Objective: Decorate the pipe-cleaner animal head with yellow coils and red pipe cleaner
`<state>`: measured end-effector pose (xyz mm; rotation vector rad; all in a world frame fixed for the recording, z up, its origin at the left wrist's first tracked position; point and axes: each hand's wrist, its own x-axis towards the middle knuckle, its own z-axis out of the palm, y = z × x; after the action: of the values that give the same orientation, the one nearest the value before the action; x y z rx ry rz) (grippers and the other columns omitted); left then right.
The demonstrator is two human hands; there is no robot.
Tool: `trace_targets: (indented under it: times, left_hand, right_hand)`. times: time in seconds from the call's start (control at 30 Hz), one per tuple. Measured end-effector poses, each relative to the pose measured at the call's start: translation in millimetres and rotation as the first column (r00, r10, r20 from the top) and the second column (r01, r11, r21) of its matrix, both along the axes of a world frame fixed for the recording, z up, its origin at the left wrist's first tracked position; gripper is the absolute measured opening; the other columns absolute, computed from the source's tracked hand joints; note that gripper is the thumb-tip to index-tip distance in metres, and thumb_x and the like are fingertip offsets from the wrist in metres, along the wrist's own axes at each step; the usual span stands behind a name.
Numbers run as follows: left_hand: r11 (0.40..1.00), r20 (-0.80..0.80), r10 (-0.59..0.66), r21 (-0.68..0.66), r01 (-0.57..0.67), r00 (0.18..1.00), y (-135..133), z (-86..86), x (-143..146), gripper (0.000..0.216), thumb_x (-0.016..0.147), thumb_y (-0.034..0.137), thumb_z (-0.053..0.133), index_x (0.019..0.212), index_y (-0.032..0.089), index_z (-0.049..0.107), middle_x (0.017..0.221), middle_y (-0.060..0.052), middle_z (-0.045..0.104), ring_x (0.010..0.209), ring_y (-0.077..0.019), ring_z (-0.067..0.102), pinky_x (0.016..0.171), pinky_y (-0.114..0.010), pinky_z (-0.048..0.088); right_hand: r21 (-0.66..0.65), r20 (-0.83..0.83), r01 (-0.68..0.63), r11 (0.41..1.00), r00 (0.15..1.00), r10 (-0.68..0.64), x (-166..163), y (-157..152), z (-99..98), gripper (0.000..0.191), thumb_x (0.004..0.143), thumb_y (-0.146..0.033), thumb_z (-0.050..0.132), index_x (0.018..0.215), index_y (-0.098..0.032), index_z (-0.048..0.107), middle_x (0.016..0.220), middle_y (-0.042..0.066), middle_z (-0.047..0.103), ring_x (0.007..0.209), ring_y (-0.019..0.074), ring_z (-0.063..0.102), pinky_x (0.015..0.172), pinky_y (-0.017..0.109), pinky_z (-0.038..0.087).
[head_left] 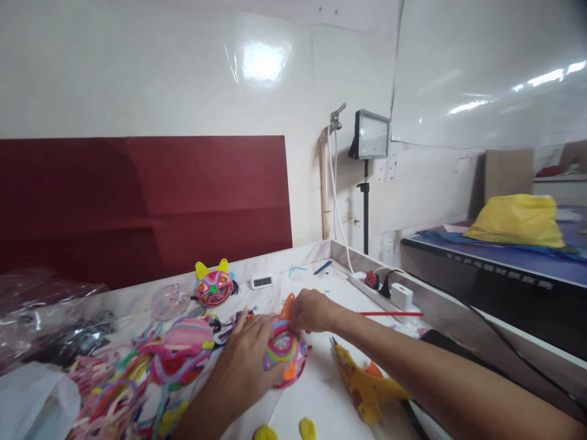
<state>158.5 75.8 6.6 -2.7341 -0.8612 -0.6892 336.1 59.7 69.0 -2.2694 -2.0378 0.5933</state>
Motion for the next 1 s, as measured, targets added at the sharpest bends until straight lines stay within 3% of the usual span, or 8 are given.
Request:
trace_targets:
  times: [0.2, 0.4, 0.57, 0.73, 0.83, 0.9, 1.0]
  left_hand:
    - [0.99, 0.013, -0.017, -0.142, 0.018, 1.0, 2.7, 3.8, -0.4, 0.045, 0.074, 0.022, 0.068, 0.117, 0.014, 0.056, 0.115, -0.012, 0.069, 0.114, -0.0272, 0.059, 0.112, -0.058, 0.026]
    - [0.998, -0.094, -0.046, -0.045, 0.042, 0.994, 5.0, 1.7, -1.9, 0.02, 0.089, 0.021, 0.053, 0.107, 0.018, 0.062, 0.118, -0.01, 0.068, 0.117, -0.0255, 0.058, 0.111, -0.059, 0.026]
    - [0.998, -0.126, -0.046, 0.034, 0.051, 0.991, 13.3, -4.3, -2.6, 0.023, 0.093, 0.013, 0.042, 0.103, 0.02, 0.061, 0.112, -0.007, 0.07, 0.115, -0.0222, 0.059, 0.111, -0.056, 0.025]
    - [0.999, -0.086, -0.033, -0.018, 0.031, 0.996, 8.9, 1.6, -3.5, 0.025, 0.089, 0.007, 0.043, 0.103, 0.02, 0.06, 0.111, -0.008, 0.07, 0.108, -0.0206, 0.063, 0.11, -0.055, 0.029]
    - [0.998, -0.051, -0.043, -0.048, 0.041, 0.998, 2.8, 6.0, -3.7, 0.025, 0.087, 0.017, 0.055, 0.111, 0.019, 0.059, 0.118, -0.011, 0.068, 0.112, -0.0243, 0.061, 0.11, -0.057, 0.03]
    - [0.996, -0.019, -0.038, -0.081, 0.037, 0.999, 0.8, 6.9, -3.2, 0.036, 0.082, 0.023, 0.064, 0.117, 0.017, 0.056, 0.119, -0.013, 0.067, 0.114, -0.026, 0.06, 0.11, -0.058, 0.029]
    - [0.995, -0.016, -0.051, -0.084, 0.05, 0.999, 1.5, 5.6, -2.4, 0.037, 0.08, 0.022, 0.066, 0.115, 0.015, 0.058, 0.119, -0.014, 0.067, 0.115, -0.0262, 0.06, 0.111, -0.058, 0.028]
  right_hand:
    - [0.008, 0.021, 0.01, 1.0, 1.0, -0.01, -0.6, 1.0, -1.6, 0.023, 0.092, -0.03, 0.06, 0.109, -0.016, 0.061, 0.109, 0.006, 0.064, 0.09, 0.0191, 0.064, 0.077, 0.037, 0.055]
    - [0.016, 0.031, 0.013, 1.0, 0.999, -0.013, -2.9, 2.7, -1.7, 0.021, 0.092, -0.03, 0.059, 0.107, -0.015, 0.061, 0.106, 0.005, 0.065, 0.087, 0.0179, 0.065, 0.075, 0.036, 0.055]
    - [0.027, 0.035, 0.011, 1.0, 0.999, -0.012, -5.5, 4.3, -2.1, 0.019, 0.092, -0.03, 0.059, 0.105, -0.015, 0.062, 0.103, 0.005, 0.065, 0.085, 0.0173, 0.065, 0.075, 0.035, 0.055]
    - [0.044, 0.027, 0.021, 0.999, 0.999, -0.022, -4.3, 0.6, -1.3, 0.021, 0.092, -0.03, 0.06, 0.106, -0.015, 0.062, 0.105, 0.005, 0.065, 0.086, 0.0177, 0.065, 0.075, 0.036, 0.055]
    - [0.035, 0.034, 0.027, 0.999, 0.999, -0.028, -3.0, -2.1, -1.1, 0.02, 0.092, -0.03, 0.059, 0.104, -0.015, 0.062, 0.102, 0.005, 0.066, 0.084, 0.017, 0.065, 0.073, 0.034, 0.055]
    - [0.032, 0.043, 0.02, 0.999, 0.999, -0.022, -2.9, -2.6, -1.2, 0.019, 0.092, -0.03, 0.059, 0.103, -0.015, 0.063, 0.102, 0.004, 0.066, 0.084, 0.017, 0.065, 0.074, 0.034, 0.055]
    - [0.033, 0.057, 0.011, 0.999, 0.998, -0.013, -3.6, -1.3, -1.9, 0.019, 0.092, -0.03, 0.059, 0.104, -0.015, 0.062, 0.102, 0.005, 0.066, 0.085, 0.0171, 0.065, 0.074, 0.035, 0.055]
